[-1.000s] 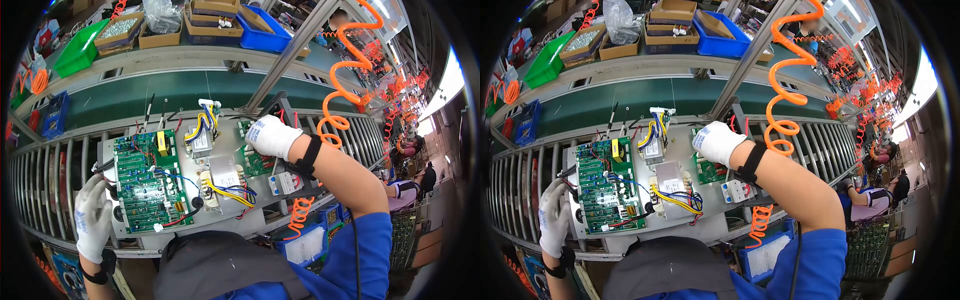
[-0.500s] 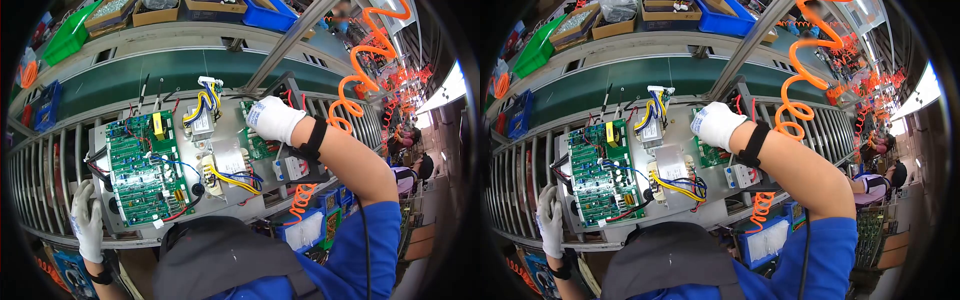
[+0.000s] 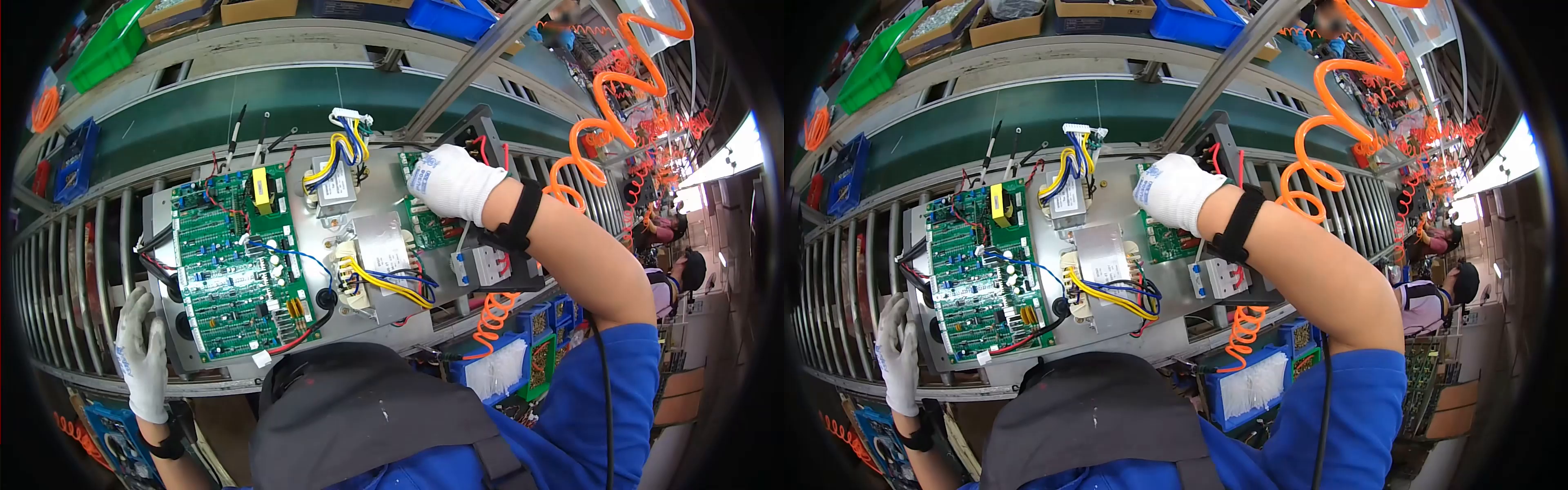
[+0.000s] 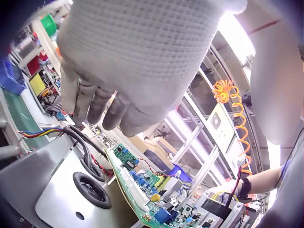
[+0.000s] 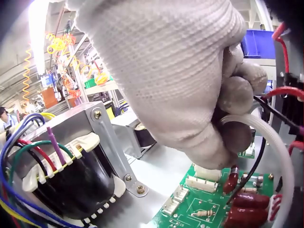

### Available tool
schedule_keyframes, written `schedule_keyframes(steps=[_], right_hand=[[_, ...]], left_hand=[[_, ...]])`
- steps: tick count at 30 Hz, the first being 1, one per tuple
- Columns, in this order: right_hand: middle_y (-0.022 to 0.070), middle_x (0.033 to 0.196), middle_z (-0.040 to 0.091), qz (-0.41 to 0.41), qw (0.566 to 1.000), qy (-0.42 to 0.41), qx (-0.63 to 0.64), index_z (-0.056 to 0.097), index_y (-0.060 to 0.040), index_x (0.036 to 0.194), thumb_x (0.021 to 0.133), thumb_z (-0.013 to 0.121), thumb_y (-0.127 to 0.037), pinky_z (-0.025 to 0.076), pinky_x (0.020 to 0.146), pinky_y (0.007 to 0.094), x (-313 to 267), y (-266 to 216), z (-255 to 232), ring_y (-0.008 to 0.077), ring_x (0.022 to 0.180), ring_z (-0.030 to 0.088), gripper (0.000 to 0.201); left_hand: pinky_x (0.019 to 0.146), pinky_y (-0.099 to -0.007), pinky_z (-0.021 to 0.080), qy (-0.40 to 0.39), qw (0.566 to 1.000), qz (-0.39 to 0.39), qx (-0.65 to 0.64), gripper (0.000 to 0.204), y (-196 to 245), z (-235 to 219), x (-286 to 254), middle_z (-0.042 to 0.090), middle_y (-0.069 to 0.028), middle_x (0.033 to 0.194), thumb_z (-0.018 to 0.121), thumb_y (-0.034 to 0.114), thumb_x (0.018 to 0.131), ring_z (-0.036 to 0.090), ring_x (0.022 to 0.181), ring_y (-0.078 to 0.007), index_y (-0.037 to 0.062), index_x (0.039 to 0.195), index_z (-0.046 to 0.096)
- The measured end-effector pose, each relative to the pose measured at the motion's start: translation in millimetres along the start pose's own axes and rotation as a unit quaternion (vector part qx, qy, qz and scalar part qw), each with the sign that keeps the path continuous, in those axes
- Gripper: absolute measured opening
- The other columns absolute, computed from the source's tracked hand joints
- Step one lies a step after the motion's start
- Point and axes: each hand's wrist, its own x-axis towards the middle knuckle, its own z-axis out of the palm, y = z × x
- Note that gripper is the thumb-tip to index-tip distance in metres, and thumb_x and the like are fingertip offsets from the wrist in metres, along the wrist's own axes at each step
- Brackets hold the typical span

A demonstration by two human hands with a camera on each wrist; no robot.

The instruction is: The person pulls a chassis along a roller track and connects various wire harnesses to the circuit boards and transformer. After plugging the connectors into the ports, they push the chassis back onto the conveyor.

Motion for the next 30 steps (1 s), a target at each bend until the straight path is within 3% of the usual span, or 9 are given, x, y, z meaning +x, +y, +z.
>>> schedule_keyframes(steps=[9,11,15,19,21,24,27,29,30], right_hand=[[0.0103,0.088,0.071,-0.001,0.998,-0.012,0.059,0.072,-0.0122,0.096,0.081,0.064,-0.016,0.055,0.074,0.0408,8,13,6,0.0294,0.086,0.070,0.018],[0.0110,0.089,0.071,-0.008,0.997,-0.017,0.074,0.072,-0.0118,0.098,0.081,0.064,-0.017,0.055,0.076,0.0404,13,17,6,0.0301,0.087,0.069,0.019],[0.0123,0.091,0.071,0.007,0.991,-0.042,0.129,0.072,-0.0103,0.102,0.081,0.067,-0.021,0.053,0.079,0.0410,18,19,7,0.0317,0.089,0.069,0.024],[0.0131,0.092,0.071,0.023,0.985,-0.020,0.170,0.072,-0.0089,0.103,0.080,0.071,-0.022,0.053,0.081,0.0412,15,21,18,0.0325,0.090,0.069,0.027],[0.0134,0.096,0.072,0.053,0.977,-0.057,0.197,0.071,-0.0082,0.105,0.080,0.071,-0.024,0.053,0.082,0.0411,8,20,13,0.0320,0.093,0.069,0.030],[0.0153,0.102,0.071,0.084,0.986,-0.004,0.145,0.069,-0.0073,0.111,0.080,0.069,-0.026,0.053,0.085,0.0417,-1,13,16,0.0330,0.099,0.067,0.036],[0.0185,0.103,0.069,0.118,0.963,0.098,0.223,0.066,-0.0059,0.116,0.080,0.068,-0.025,0.053,0.084,0.0424,-54,2,-27,0.0348,0.098,0.067,0.040],[0.0214,0.108,0.066,0.057,0.895,0.290,0.334,0.062,-0.0030,0.122,0.078,0.071,-0.023,0.052,0.086,0.0419,-103,-15,-28,0.0348,0.099,0.066,0.050],[0.0201,0.107,0.066,0.022,0.876,0.280,0.391,0.055,-0.0022,0.128,0.076,0.073,-0.025,0.052,0.086,0.0411,-121,-28,-14,0.0346,0.099,0.066,0.060]], left_hand=[[0.110,-0.0369,0.037,-0.010,0.999,0.000,0.033,0.035,-12,6,-4,0.050,-0.0159,0.141,0.052,0.002,0.095,0.049,0.131,-0.0271,-0.0038,0.129,0.055],[0.107,-0.0356,0.041,0.039,0.998,-0.033,-0.045,0.033,-18,10,-7,0.054,-0.0190,0.136,0.052,-0.002,0.092,0.053,0.127,-0.0287,-0.0066,0.124,0.057],[0.106,-0.0354,0.041,0.045,0.996,-0.045,-0.061,0.033,-30,9,-6,0.053,-0.0195,0.136,0.052,-0.001,0.093,0.053,0.126,-0.0286,-0.0060,0.126,0.055],[0.106,-0.0356,0.041,0.054,0.993,-0.033,-0.102,0.033,-24,11,2,0.053,-0.0197,0.136,0.052,-0.001,0.094,0.052,0.126,-0.0290,-0.0062,0.126,0.055],[0.107,-0.0362,0.040,0.050,0.996,-0.002,-0.072,0.032,-24,8,0,0.053,-0.0198,0.136,0.051,-0.001,0.093,0.052,0.127,-0.0296,-0.0063,0.125,0.056],[0.107,-0.0365,0.040,0.044,0.997,0.010,-0.058,0.036,-15,-3,-6,0.053,-0.0195,0.136,0.049,-0.003,0.091,0.050,0.129,-0.0289,-0.0070,0.126,0.055],[0.107,-0.0364,0.041,0.048,0.996,0.024,-0.065,0.038,-8,-15,-10,0.050,-0.0175,0.138,0.050,-0.004,0.091,0.049,0.129,-0.0273,-0.0064,0.129,0.053],[0.108,-0.0366,0.040,0.054,0.996,0.025,-0.069,0.039,26,-21,-11,0.050,-0.0178,0.138,0.049,-0.004,0.091,0.049,0.129,-0.0271,-0.0058,0.129,0.053],[0.109,-0.0370,0.040,0.062,0.995,0.059,-0.054,0.039,38,-20,-10,0.050,-0.0181,0.138,0.050,-0.004,0.091,0.049,0.129,-0.0272,-0.0061,0.129,0.053]])
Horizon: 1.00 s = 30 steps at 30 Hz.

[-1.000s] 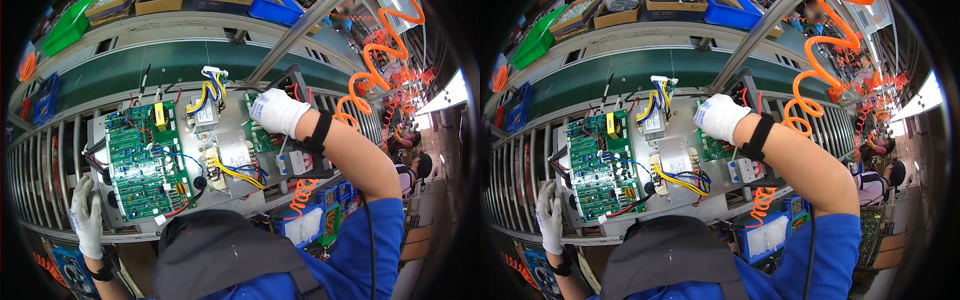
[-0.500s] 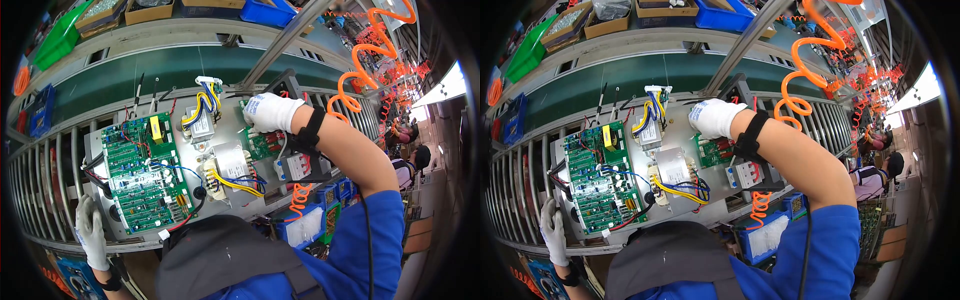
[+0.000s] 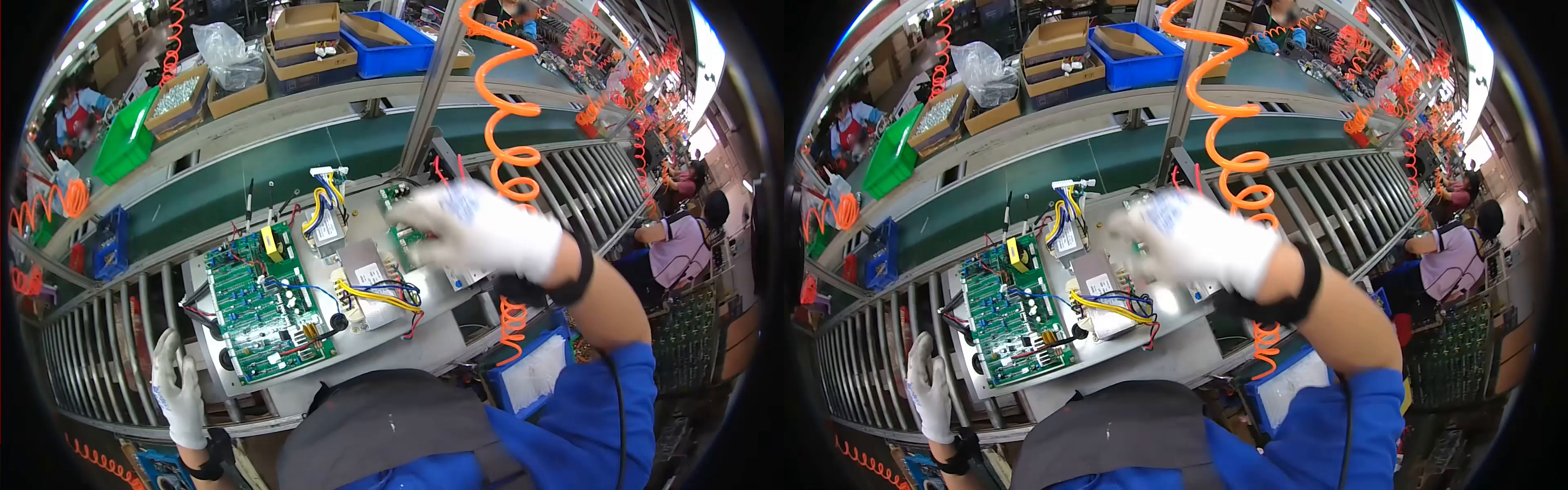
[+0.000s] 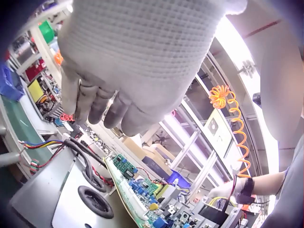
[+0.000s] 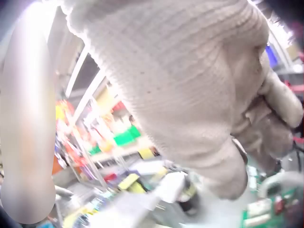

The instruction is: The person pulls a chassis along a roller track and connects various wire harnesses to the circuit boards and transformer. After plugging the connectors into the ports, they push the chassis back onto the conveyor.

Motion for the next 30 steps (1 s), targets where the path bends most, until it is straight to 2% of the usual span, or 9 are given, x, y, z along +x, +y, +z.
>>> schedule_keyframes(steps=[4,8,11,15,19,24,28,29,30], right_hand=[[0.0310,0.128,0.056,0.012,0.993,0.037,0.110,0.026,0.0088,0.148,0.070,0.078,-0.014,0.049,0.092,0.0393,-48,-10,89,0.0406,0.108,0.061,0.097],[0.0094,0.096,0.062,0.193,0.835,0.111,0.503,0.038,0.0053,0.142,0.084,0.067,-0.003,0.051,0.076,0.0244,-74,-28,123,0.0096,0.085,0.063,0.066],[0.0083,0.112,0.063,0.130,0.784,0.195,0.575,0.046,0.0006,0.139,0.087,0.066,-0.009,0.052,0.079,0.0292,-110,-31,108,0.0113,0.091,0.062,0.056],[0.0106,0.114,0.062,0.044,0.667,0.099,0.737,0.053,0.0068,0.130,0.089,0.067,-0.010,0.054,0.083,0.0299,-147,-31,108,0.0137,0.091,0.064,0.047],[0.0167,0.130,0.055,-0.038,0.569,0.262,0.778,0.043,0.0026,0.139,0.089,0.071,-0.021,0.050,0.091,0.0327,-126,-35,118,0.0229,0.107,0.063,0.062],[0.0166,0.135,0.050,0.105,0.828,0.269,0.480,0.033,0.0028,0.146,0.084,0.072,-0.016,0.041,0.106,0.0348,-93,-26,147,0.0229,0.127,0.051,0.075],[0.0245,0.145,0.042,0.122,0.828,0.158,0.525,0.019,0.0065,0.150,0.085,0.067,-0.009,0.043,0.104,0.0366,-80,-45,153,0.0295,0.125,0.053,0.082],[0.0212,0.128,0.057,0.088,0.890,0.213,0.394,0.024,0.0073,0.148,0.085,0.063,-0.003,0.047,0.098,0.0341,-76,-27,172,0.0240,0.107,0.061,0.075],[0.0180,0.115,0.061,0.106,0.814,0.187,0.540,0.031,0.0065,0.145,0.085,0.064,-0.003,0.048,0.096,0.0343,-79,-29,158,0.0217,0.099,0.063,0.069]], left_hand=[[0.111,-0.0367,0.037,-0.011,0.994,0.100,-0.049,0.046,72,29,7,0.053,-0.0170,0.137,0.049,-0.009,0.086,0.052,0.127,-0.0250,-0.0063,0.131,0.052],[0.105,-0.0456,0.041,-0.194,0.918,0.343,0.042,0.063,164,76,7,0.054,-0.0212,0.134,0.073,0.003,0.068,0.053,0.124,-0.0348,-0.0032,0.129,0.056],[0.101,-0.0486,0.040,-0.230,0.879,0.409,0.089,0.078,204,132,14,0.058,-0.0228,0.123,0.078,0.018,0.066,0.054,0.116,-0.0401,-0.0035,0.134,0.047],[0.080,-0.0434,0.046,-0.211,0.899,0.368,0.108,0.051,183,178,36,0.066,-0.0145,0.094,0.074,0.014,0.074,0.063,0.089,-0.0327,-0.0010,0.120,0.058],[0.072,-0.0335,0.052,-0.227,0.950,0.189,-0.101,0.016,168,159,39,0.070,-0.0112,0.099,0.059,0.008,0.094,0.067,0.081,-0.0189,0.0004,0.106,0.067],[0.083,-0.0309,0.050,-0.089,0.913,0.006,-0.397,0.030,156,96,44,0.053,-0.0001,0.072,0.046,0.022,0.105,0.053,0.069,-0.0095,-0.0038,0.109,0.060],[0.080,-0.0312,0.048,-0.063,0.935,0.035,-0.347,0.035,134,72,41,0.057,-0.0032,0.072,0.043,0.028,0.106,0.056,0.073,-0.0138,-0.0025,0.112,0.059],[0.078,-0.0308,0.048,-0.083,0.938,0.040,-0.335,0.035,130,68,41,0.058,-0.0040,0.074,0.044,0.028,0.106,0.057,0.073,-0.0145,-0.0026,0.112,0.059],[0.077,-0.0307,0.048,-0.083,0.931,0.025,-0.355,0.035,129,65,41,0.057,-0.0041,0.072,0.045,0.028,0.106,0.057,0.072,-0.0145,-0.0031,0.112,0.060]])
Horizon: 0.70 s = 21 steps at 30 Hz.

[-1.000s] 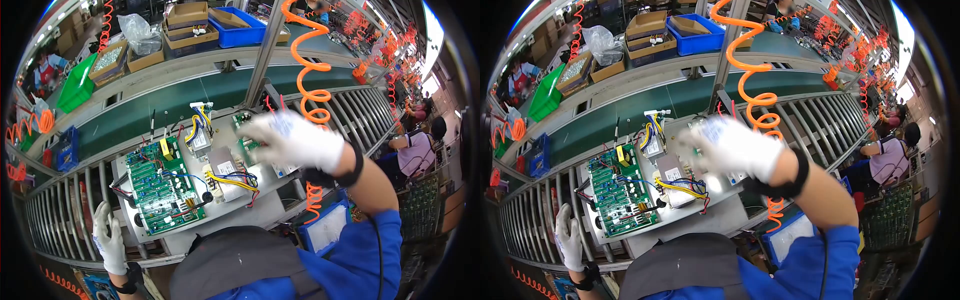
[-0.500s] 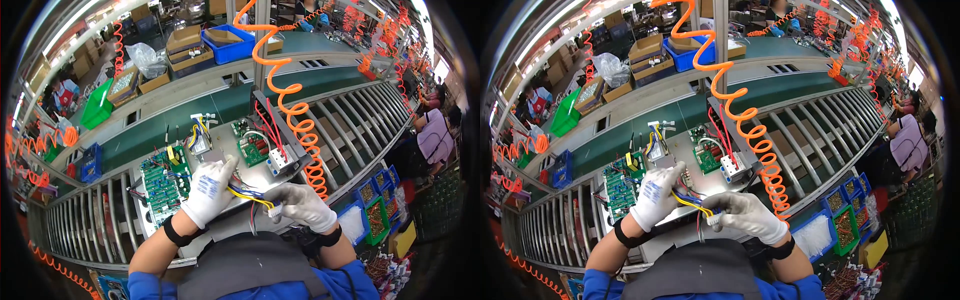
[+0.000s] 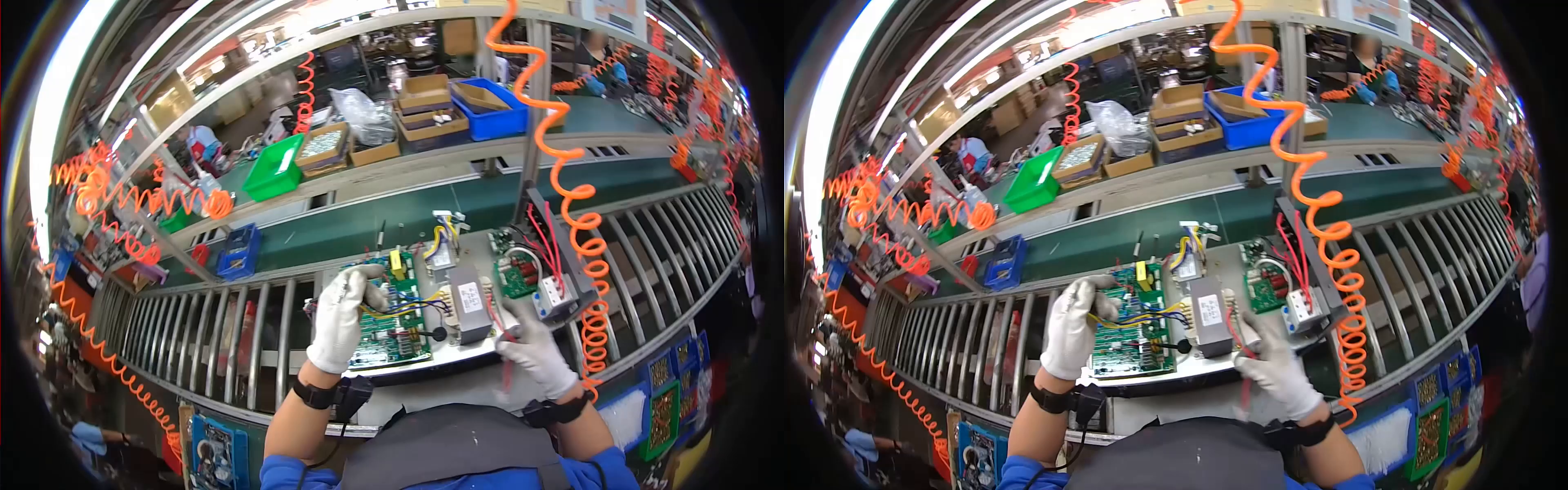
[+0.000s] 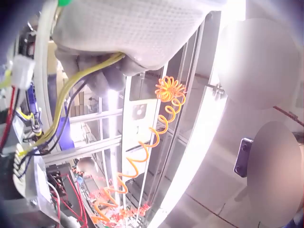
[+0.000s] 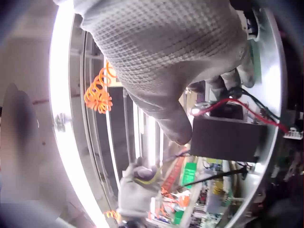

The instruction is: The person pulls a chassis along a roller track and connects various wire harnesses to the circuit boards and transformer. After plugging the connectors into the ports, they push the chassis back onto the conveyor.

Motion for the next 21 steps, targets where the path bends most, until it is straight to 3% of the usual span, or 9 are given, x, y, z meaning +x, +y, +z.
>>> schedule_keyframes(steps=[1,4,7,8,9,10,14,17,21], right_hand=[[0.0148,0.103,0.066,0.075,0.986,0.000,0.147,0.039,0.0058,0.141,0.084,0.065,-0.002,0.048,0.095,0.0346,-9,-15,-8,0.0195,0.091,0.064,0.063],[0.0083,0.084,0.063,-0.074,0.921,-0.037,0.380,0.054,0.0031,0.126,0.094,0.063,-0.023,0.050,0.091,0.0414,-28,-20,-29,0.0226,0.080,0.065,0.042],[0.0194,0.106,0.065,-0.127,0.845,-0.094,0.511,0.050,0.0041,0.130,0.082,0.059,-0.072,0.046,0.099,0.0474,-36,-42,-41,0.0323,0.094,0.066,0.090],[0.0237,0.114,0.062,-0.107,0.837,-0.094,0.528,0.046,0.0040,0.133,0.077,0.057,-0.078,0.045,0.100,0.0476,-36,-47,-40,0.0347,0.100,0.065,0.100],[0.0280,0.122,0.059,-0.088,0.827,-0.098,0.546,0.043,0.0040,0.137,0.071,0.056,-0.083,0.044,0.101,0.0477,-36,-52,-40,0.0371,0.105,0.064,0.110],[0.0324,0.130,0.053,-0.077,0.865,-0.109,0.483,0.035,0.0028,0.143,0.070,0.053,-0.085,0.044,0.102,0.0477,-38,-63,-43,0.0398,0.111,0.062,0.116],[0.0305,0.126,0.057,-0.100,0.856,-0.120,0.492,0.033,0.0032,0.145,0.081,0.057,-0.074,0.048,0.097,0.0432,-32,-78,-41,0.0352,0.103,0.066,0.103],[0.0197,0.099,0.069,-0.105,0.955,-0.002,0.277,0.042,0.0037,0.140,0.100,0.054,-0.039,0.055,0.071,0.0280,-32,-82,-51,0.0188,0.079,0.068,0.060],[0.0064,0.076,0.067,-0.096,0.948,0.284,0.105,0.059,0.0041,0.124,0.091,0.071,-0.020,0.050,0.054,0.0216,-18,-83,-47,0.0080,0.062,0.063,0.043]], left_hand=[[0.075,-0.0305,0.048,-0.007,0.999,-0.017,-0.033,0.036,-2,4,-1,0.057,-0.0042,0.071,0.045,0.028,0.106,0.057,0.072,-0.0145,-0.0035,0.112,0.060],[0.066,-0.0259,0.047,-0.044,0.997,-0.037,0.044,0.036,14,11,-3,0.059,-0.0045,0.073,0.047,0.027,0.105,0.057,0.068,-0.0109,-0.0045,0.114,0.061],[0.066,-0.0206,0.047,-0.149,0.983,-0.081,0.068,0.034,31,41,-1,0.064,-0.0061,0.081,0.049,0.025,0.104,0.057,0.069,-0.0072,-0.0039,0.117,0.063],[0.072,-0.0221,0.050,-0.199,0.979,-0.038,0.021,0.032,21,55,0,0.066,-0.0069,0.092,0.050,0.022,0.103,0.060,0.077,-0.0086,-0.0028,0.121,0.062],[0.087,-0.0324,0.051,-0.233,0.960,0.066,0.141,0.034,17,68,8,0.068,-0.0135,0.107,0.057,0.007,0.093,0.065,0.097,-0.0220,-0.0022,0.125,0.059],[0.093,-0.0369,0.048,-0.274,0.931,0.161,0.178,0.039,17,83,14,0.065,-0.0174,0.115,0.057,0.004,0.089,0.062,0.107,-0.0288,-0.0019,0.128,0.057],[0.109,-0.0459,0.036,-0.356,0.843,0.329,0.234,0.061,3,142,31,0.050,-0.0260,0.136,0.064,0.010,0.084,0.047,0.128,-0.0407,0.0003,0.140,0.043],[0.089,-0.0417,0.047,-0.487,0.826,0.090,0.269,0.038,0,154,46,0.063,-0.0250,0.113,0.061,0.011,0.084,0.060,0.108,-0.0384,0.0014,0.121,0.060],[0.077,-0.0455,0.051,-0.402,0.854,0.041,0.326,0.028,17,153,48,0.067,-0.0235,0.088,0.056,0.016,0.086,0.067,0.086,-0.0378,0.0049,0.110,0.066]])
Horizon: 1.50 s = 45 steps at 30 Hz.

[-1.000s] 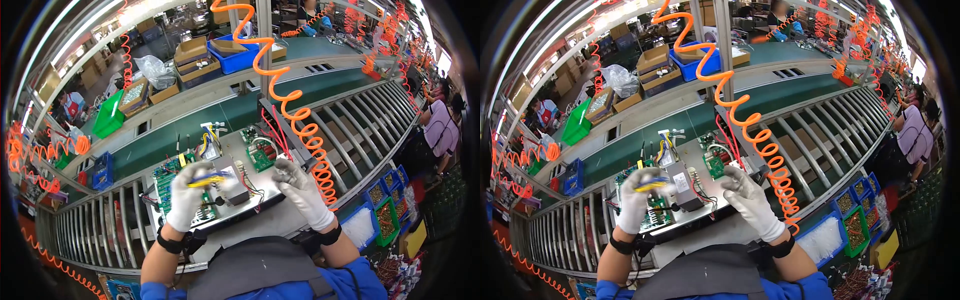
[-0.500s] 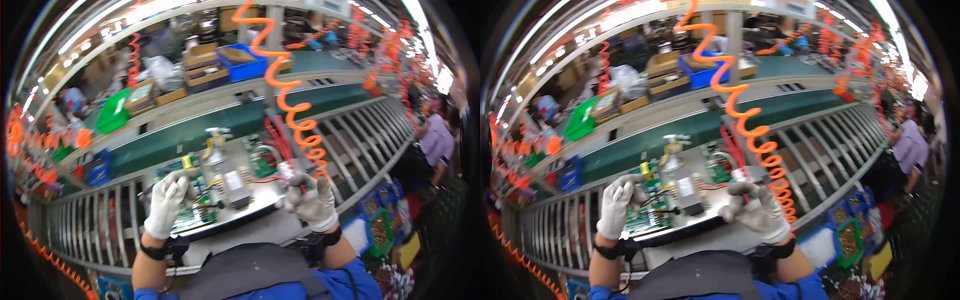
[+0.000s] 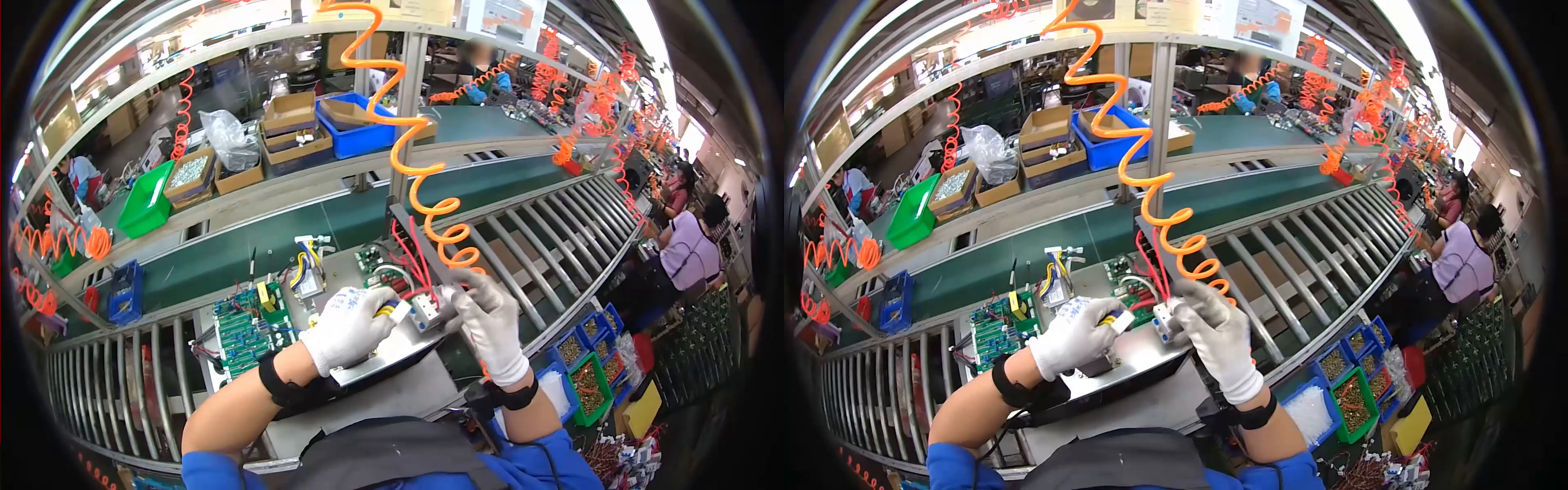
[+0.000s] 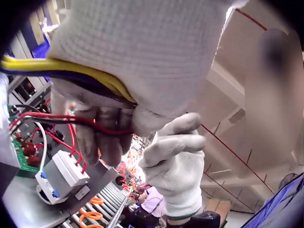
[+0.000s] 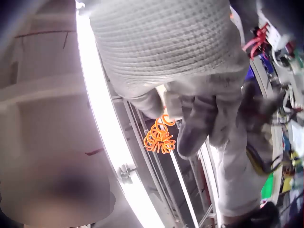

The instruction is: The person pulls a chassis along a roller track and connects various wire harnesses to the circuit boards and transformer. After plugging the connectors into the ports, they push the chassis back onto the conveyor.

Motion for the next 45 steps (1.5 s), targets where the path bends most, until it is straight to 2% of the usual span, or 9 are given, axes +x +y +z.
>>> schedule_keyframes(steps=[4,6,12,14,16,19,32,37,45], right_hand=[[0.0064,0.072,0.060,-0.246,0.861,-0.047,-0.443,0.066,-0.0018,0.113,0.077,0.075,-0.012,0.051,0.063,0.0308,20,-32,8,0.0166,0.068,0.065,0.038],[0.0076,0.072,0.058,-0.318,0.674,-0.137,-0.653,0.068,-0.0089,0.097,0.076,0.073,-0.019,0.050,0.064,0.0374,33,-27,19,0.0232,0.071,0.064,0.023],[0.0083,0.086,0.068,-0.166,0.448,-0.353,-0.805,0.064,-0.0102,0.099,0.081,0.064,-0.014,0.051,0.061,0.0423,79,-22,68,0.0272,0.079,0.070,0.018],[0.0101,0.085,0.069,-0.189,0.476,-0.392,-0.765,0.065,-0.0103,0.101,0.079,0.065,-0.013,0.052,0.060,0.0433,99,0,67,0.0291,0.078,0.070,0.022],[0.0136,0.085,0.070,-0.157,0.557,-0.391,-0.715,0.067,-0.0115,0.105,0.075,0.066,-0.007,0.054,0.069,0.0422,124,15,63,0.0336,0.081,0.069,0.030],[0.0170,0.086,0.069,-0.088,0.656,-0.397,-0.635,0.068,-0.0046,0.098,0.072,0.064,-0.001,0.053,0.073,0.0428,139,21,69,0.0366,0.086,0.067,0.026],[0.0161,0.089,0.069,-0.117,0.507,-0.466,-0.716,0.063,-0.0060,0.106,0.085,0.065,-0.012,0.052,0.074,0.0433,161,86,75,0.0360,0.088,0.067,0.022],[0.0171,0.090,0.069,-0.060,0.556,-0.454,-0.693,0.062,-0.0071,0.106,0.082,0.058,-0.003,0.053,0.074,0.0454,162,83,74,0.0371,0.087,0.068,0.025],[0.0159,0.092,0.068,-0.066,0.521,-0.471,-0.709,0.059,-0.0072,0.108,0.084,0.061,-0.009,0.052,0.075,0.0442,164,87,75,0.0363,0.089,0.067,0.025]], left_hand=[[0.075,-0.0475,0.051,0.079,0.995,-0.020,0.053,0.026,-8,0,3,0.067,-0.0210,0.083,0.058,0.026,0.086,0.066,0.081,-0.0381,0.0060,0.099,0.068],[0.075,-0.0467,0.051,0.106,0.989,0.053,0.087,0.028,-19,5,5,0.068,-0.0201,0.084,0.059,0.029,0.086,0.066,0.082,-0.0378,0.0051,0.098,0.068],[0.079,-0.0365,0.052,0.034,0.997,0.056,-0.028,0.036,-31,-17,0,0.067,-0.0173,0.088,0.062,0.010,0.080,0.067,0.082,-0.0295,-0.0015,0.114,0.062],[0.081,-0.0344,0.052,0.034,0.998,0.007,-0.061,0.036,-28,-24,1,0.067,-0.0157,0.094,0.059,0.005,0.080,0.067,0.088,-0.0252,-0.0005,0.115,0.062],[0.084,-0.0297,0.050,0.146,0.976,0.117,-0.107,0.032,-50,-25,10,0.066,-0.0112,0.102,0.058,0.002,0.084,0.063,0.095,-0.0162,0.0010,0.116,0.063],[0.084,-0.0329,0.050,0.212,0.958,0.026,-0.190,0.031,-45,-61,-15,0.068,-0.0157,0.104,0.057,0.012,0.089,0.066,0.093,-0.0236,0.0009,0.117,0.063],[0.081,-0.0325,0.052,0.276,0.937,-0.159,-0.145,0.019,-146,-28,-188,0.070,-0.0144,0.094,0.055,0.002,0.088,0.068,0.088,-0.0230,-0.0023,0.103,0.066],[0.083,-0.0362,0.051,0.276,0.931,-0.161,-0.176,0.019,-159,-16,-186,0.071,-0.0149,0.093,0.057,0.003,0.085,0.068,0.087,-0.0278,-0.0010,0.100,0.068],[0.086,-0.0379,0.050,0.278,0.931,-0.157,-0.176,0.021,-168,-18,-184,0.071,-0.0149,0.096,0.058,0.001,0.082,0.066,0.091,-0.0292,-0.0020,0.101,0.067]])
